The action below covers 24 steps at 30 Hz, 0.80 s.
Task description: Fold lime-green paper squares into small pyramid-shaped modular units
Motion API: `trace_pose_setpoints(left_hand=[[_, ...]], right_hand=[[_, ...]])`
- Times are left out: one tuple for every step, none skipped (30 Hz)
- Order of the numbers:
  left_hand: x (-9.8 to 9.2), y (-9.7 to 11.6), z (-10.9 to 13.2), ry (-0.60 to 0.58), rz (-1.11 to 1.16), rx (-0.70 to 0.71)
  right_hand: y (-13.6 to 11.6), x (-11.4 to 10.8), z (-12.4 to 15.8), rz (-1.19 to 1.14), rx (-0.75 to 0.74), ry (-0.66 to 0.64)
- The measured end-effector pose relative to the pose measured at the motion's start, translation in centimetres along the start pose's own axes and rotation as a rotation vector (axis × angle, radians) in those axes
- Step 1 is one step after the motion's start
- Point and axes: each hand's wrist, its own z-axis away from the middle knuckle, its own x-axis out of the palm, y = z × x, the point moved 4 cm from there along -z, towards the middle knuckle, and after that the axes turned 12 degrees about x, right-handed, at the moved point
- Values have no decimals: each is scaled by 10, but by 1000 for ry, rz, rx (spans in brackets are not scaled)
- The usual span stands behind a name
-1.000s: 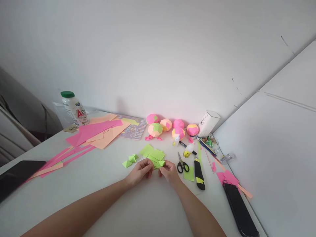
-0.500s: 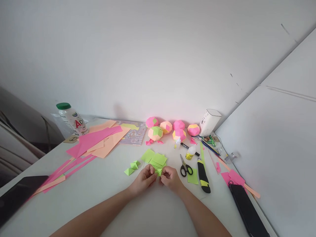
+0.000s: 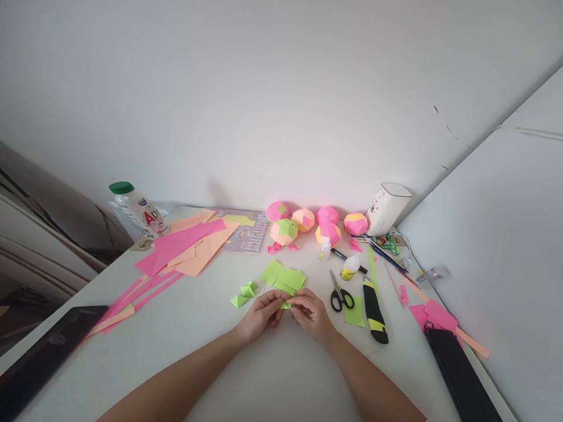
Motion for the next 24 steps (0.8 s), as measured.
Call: trace_pose_setpoints(left_hand=[[0, 0, 0, 0, 2, -4], [0, 0, 0, 1, 4, -4], [0, 0, 0, 2, 8, 1], [0, 0, 0, 4, 12, 8], [0, 0, 0, 6, 12, 16], [1, 0, 0, 6, 10, 24], [1, 0, 0, 11, 2, 26], [1, -1, 0, 20, -12, 23], [0, -1, 0, 35, -26, 25], [0, -2, -1, 52, -38, 33], [0, -1, -1, 72, -49, 44], [-1, -1, -2, 90, -57, 57], [-1, -1, -2, 105, -62, 67], [-1, 0, -2, 115, -65, 73], [-2, 0, -2, 118, -66, 74], [-1, 0, -2, 116, -67, 71], [-1, 0, -2, 108, -69, 66], [-1, -1, -1, 98, -75, 60], [-1, -1, -1, 89, -85, 55], [-1, -1, 0, 81, -98, 52], [-1, -2, 0, 74, -112, 50], [-1, -2, 0, 72, -124, 50], [-1, -3, 1, 69, -129, 51], [-1, -3, 1, 67, -131, 50]], right_hand=[[0, 0, 0, -9, 15, 8], [1, -1, 0, -15, 34, 18], [2, -1, 0, -20, 57, 29], [3, -2, 0, -20, 82, 38], [5, -2, 0, -20, 111, 44], [7, -2, 0, -28, 141, 47], [8, -3, 0, -46, 169, 51], [10, -3, 0, -70, 193, 56], [11, -3, 0, -94, 217, 56], [12, -4, 0, -121, 235, 62], [13, -4, 0, -146, 251, 67], [13, -4, -1, -166, 265, 67], [13, -4, -1, -185, 277, 67], [13, -4, -1, -201, 289, 66], [12, -5, -1, -212, 299, 67], [12, -5, -1, -219, 307, 71], [12, -5, -1, -221, 313, 77], [11, -6, 0, -220, 318, 83], [11, -6, 0, -216, 321, 87], [11, -7, 0, -213, 324, 88], [11, -7, 1, -210, 327, 88], [11, -7, 1, -209, 331, 85], [11, -8, 1, -210, 336, 81], [11, -8, 2, -211, 339, 76]])
